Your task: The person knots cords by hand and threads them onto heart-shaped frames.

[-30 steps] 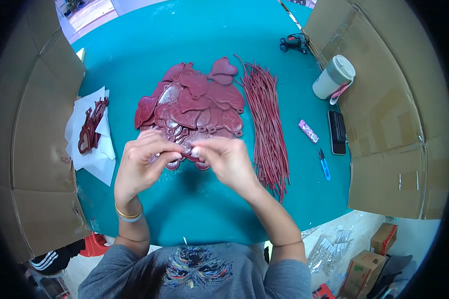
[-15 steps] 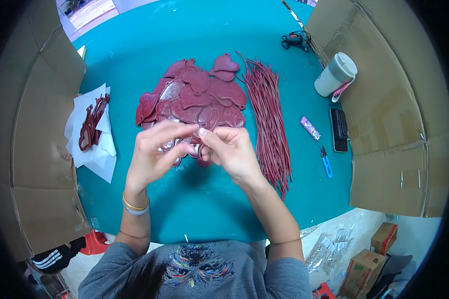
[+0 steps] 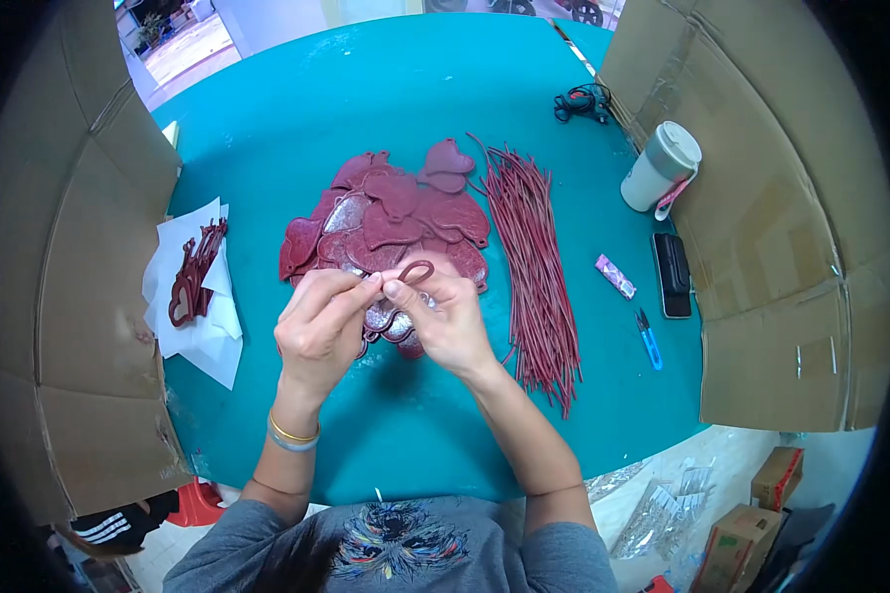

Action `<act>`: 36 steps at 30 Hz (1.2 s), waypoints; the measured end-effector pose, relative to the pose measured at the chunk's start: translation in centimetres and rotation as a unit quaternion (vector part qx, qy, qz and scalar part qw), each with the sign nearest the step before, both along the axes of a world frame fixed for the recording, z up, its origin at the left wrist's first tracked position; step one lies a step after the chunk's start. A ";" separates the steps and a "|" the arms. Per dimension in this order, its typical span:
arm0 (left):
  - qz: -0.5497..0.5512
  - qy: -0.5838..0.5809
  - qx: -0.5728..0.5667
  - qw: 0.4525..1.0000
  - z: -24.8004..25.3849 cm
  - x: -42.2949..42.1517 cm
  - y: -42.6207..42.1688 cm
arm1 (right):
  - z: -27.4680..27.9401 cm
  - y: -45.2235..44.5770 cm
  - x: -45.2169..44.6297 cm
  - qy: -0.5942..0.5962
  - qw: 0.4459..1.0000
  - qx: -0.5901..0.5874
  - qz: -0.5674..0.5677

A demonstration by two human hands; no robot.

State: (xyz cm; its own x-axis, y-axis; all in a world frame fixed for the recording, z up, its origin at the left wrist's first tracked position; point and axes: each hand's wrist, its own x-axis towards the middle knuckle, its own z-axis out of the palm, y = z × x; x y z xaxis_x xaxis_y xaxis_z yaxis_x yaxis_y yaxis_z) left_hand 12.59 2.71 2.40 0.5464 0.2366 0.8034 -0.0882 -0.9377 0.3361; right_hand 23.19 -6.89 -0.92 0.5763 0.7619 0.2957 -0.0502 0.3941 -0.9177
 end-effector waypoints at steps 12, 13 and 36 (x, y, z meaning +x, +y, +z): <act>0.019 0.001 -0.155 0.988 -0.6 0.5 -0.1 | 0.2 -0.2 0.1 0.150 0.985 -0.082 0.038; 0.004 -0.005 -0.258 0.966 -0.4 0.7 -0.5 | 0.4 -0.1 0.0 0.163 0.984 -0.071 0.021; -0.246 0.126 -0.608 0.744 -0.3 -0.9 0.6 | 1.4 -1.7 1.0 0.264 0.947 0.001 0.184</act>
